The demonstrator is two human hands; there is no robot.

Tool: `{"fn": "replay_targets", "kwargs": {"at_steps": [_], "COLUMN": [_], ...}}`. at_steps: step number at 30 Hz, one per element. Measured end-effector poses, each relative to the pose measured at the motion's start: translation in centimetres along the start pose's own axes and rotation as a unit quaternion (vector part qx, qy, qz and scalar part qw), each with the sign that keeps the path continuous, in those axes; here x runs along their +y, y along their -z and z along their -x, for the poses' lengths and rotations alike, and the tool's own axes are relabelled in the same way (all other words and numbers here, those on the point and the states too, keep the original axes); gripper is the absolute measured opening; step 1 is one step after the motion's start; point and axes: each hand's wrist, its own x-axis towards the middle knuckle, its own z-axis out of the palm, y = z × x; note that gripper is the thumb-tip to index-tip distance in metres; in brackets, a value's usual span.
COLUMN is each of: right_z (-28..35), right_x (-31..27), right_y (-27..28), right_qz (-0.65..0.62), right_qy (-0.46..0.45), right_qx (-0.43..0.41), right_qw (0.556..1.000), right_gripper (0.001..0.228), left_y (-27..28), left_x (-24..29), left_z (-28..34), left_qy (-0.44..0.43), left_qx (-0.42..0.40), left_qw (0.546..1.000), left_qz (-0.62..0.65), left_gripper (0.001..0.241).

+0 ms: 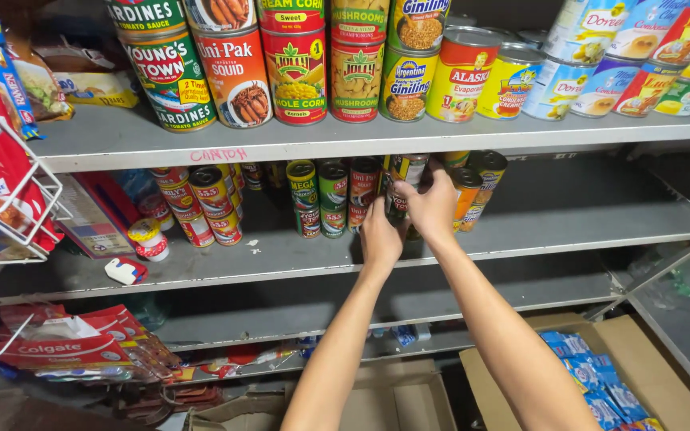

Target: Organizing and stacking canned goods on shelves in a grocery store.

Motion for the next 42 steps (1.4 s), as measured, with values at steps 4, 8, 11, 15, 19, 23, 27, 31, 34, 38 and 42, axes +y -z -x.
{"fn": "replay_targets", "kwargs": {"at_steps": [4, 8, 11, 15, 19, 23, 27, 31, 34, 38, 42], "right_z": [1.0, 2.2, 3.3, 5.5, 7.9, 10.8, 14.6, 17.1, 19.2, 21.6, 24.0], "right_x": [-2.8, -1.6, -0.6, 0.8, 1.9, 5.7, 6.3, 3.8, 3.3, 2.8, 3.0], "right_y": [1.8, 2.7, 3.5, 5.1, 7.4, 9.0, 11.1, 13.1, 14.9, 17.3, 20.2], "right_qz": [-0.065, -0.138, -0.194, -0.256, -0.316, -0.453, -0.538, -0.582, -0.606, -0.593, -0.602], "right_qy": [-0.069, -0.061, -0.041, -0.092, -0.113, -0.151, -0.188, -0.209, -0.231, -0.252, -0.257], "right_qx": [-0.020, -0.002, 0.009, 0.007, -0.009, -0.056, -0.116, -0.120, -0.104, -0.089, -0.061], "right_qw": [0.995, 0.989, 0.980, 0.962, 0.942, 0.877, 0.814, 0.776, 0.754, 0.759, 0.754], "right_gripper": [0.049, 0.045, 0.047, 0.051, 0.053, 0.059, 0.060, 0.062, 0.063, 0.058, 0.057], "left_y": [0.2, 0.5, 1.0, 2.3, 4.9, 6.2, 5.3, 5.2, 5.4, 4.9, 2.6], "left_x": [0.3, 0.7, 0.3, 0.7, 2.3, 2.3, -1.0, -1.5, -0.1, 2.4, 3.4], "left_z": [0.1, 0.0, 0.3, 1.3, 3.8, 6.8, 11.0, 13.1, 14.5, 16.3, 19.3], "left_qy": [0.024, 0.069, 0.049, -0.040, -0.088, 0.107, 0.132, 0.136, 0.136, 0.220, 0.270], "left_qx": [0.000, 0.007, 0.027, 0.067, 0.076, -0.053, -0.174, -0.231, -0.264, -0.323, -0.350], "left_qw": [1.000, 0.996, 0.995, 0.989, 0.988, 0.973, 0.850, 0.819, 0.822, 0.706, 0.674], "left_qz": [0.017, 0.052, 0.079, 0.129, 0.101, 0.195, 0.479, 0.508, 0.486, 0.591, 0.591], "left_gripper": [0.059, 0.058, 0.059, 0.064, 0.071, 0.071, 0.057, 0.054, 0.053, 0.057, 0.058]}}
